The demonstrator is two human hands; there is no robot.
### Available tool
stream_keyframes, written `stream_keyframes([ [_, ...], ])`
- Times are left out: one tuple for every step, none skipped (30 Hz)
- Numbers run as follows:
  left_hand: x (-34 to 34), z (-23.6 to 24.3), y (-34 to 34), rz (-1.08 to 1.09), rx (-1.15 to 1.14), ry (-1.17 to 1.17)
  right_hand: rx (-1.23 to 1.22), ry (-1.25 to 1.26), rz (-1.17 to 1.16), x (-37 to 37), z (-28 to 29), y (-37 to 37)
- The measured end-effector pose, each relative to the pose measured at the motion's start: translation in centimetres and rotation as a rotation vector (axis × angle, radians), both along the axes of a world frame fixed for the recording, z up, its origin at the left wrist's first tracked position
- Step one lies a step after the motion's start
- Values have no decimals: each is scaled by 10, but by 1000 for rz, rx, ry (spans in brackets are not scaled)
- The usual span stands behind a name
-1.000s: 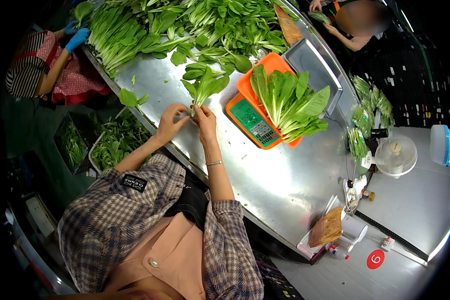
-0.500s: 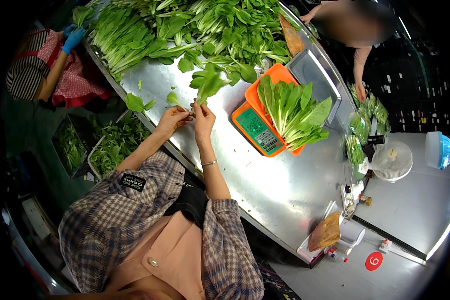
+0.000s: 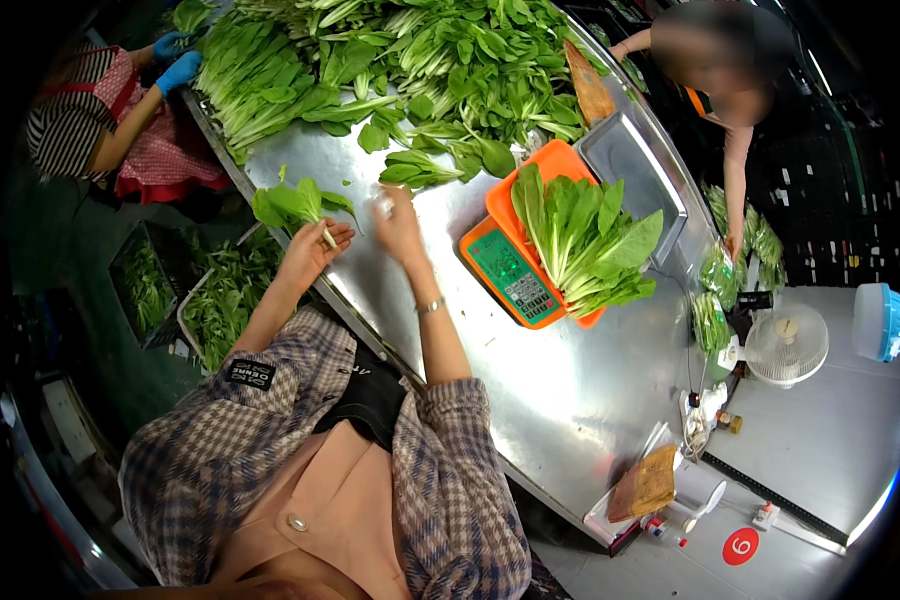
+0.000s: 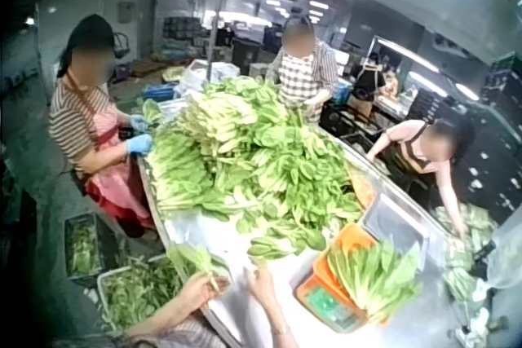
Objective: The person places leafy green vegetables into a plastic bag, seals the bag with tape, and then sorts and weighs more vegetables using an orange scale.
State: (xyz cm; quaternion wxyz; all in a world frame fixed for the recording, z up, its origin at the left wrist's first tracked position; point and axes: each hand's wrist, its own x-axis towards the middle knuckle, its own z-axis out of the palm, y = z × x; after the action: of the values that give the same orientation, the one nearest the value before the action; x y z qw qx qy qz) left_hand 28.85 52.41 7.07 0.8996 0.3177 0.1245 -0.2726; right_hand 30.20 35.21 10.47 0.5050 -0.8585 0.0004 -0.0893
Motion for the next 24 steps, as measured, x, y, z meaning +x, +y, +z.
stream_keyframes([
  [3,-4,2,15,-24,21,-270,-160,-131,18,-10,-24],
  [5,-7,2,-20,-48,-5,-543,-321,-272,33,-18,-52],
  [5,-11,4,-49,-68,-25,-707,-255,-384,40,-20,-67],
  [3,-12,10,-69,-83,-43,-865,-186,-487,46,-21,-71],
  [0,-6,10,-30,-106,-2,-860,-99,-444,46,-22,-75],
  [0,-10,13,-42,-136,-13,-856,-13,-403,43,-23,-79],
  [0,-14,16,-44,-168,-24,-854,70,-353,41,-20,-77],
  [1,-18,18,-50,-202,-35,-647,94,-338,39,-19,-72],
  [2,-20,18,-23,-212,-6,-441,118,-322,36,-19,-67],
  [2,-19,15,-62,-241,1,-235,149,-312,31,-20,-64],
  [5,-18,11,-102,-270,8,-77,86,-301,29,-24,-61],
  [7,-16,6,-142,-299,15,160,146,-305,24,-27,-58],
  [10,-14,2,-133,-264,13,402,204,-298,19,-22,-46],
  [12,-9,-7,-129,-232,7,641,258,-292,14,-18,-38],
  [14,-5,-15,-124,-199,1,717,267,-256,11,-16,-31],
  [16,-2,-23,-121,-169,-3,747,262,-257,5,-11,-24],
  [21,-2,-27,-151,-150,-55,760,268,-254,1,-6,-16],
  [22,-1,-33,-130,-163,-38,772,275,-250,-2,-1,-8],
  [23,6,-38,-110,-174,-21,764,251,-244,-6,6,1],
  [24,10,-41,-90,-185,-4,708,216,-184,-8,1,3],
  [26,0,-42,-127,-215,-12,580,194,-149,-10,-1,5],
  [26,0,-41,-132,-194,-58,452,173,-116,-12,1,9],
  [26,-1,-40,-137,-173,-104,397,162,-146,-13,2,12],
  [26,-2,-39,-142,-151,-149,341,151,-176,-14,3,16],
])
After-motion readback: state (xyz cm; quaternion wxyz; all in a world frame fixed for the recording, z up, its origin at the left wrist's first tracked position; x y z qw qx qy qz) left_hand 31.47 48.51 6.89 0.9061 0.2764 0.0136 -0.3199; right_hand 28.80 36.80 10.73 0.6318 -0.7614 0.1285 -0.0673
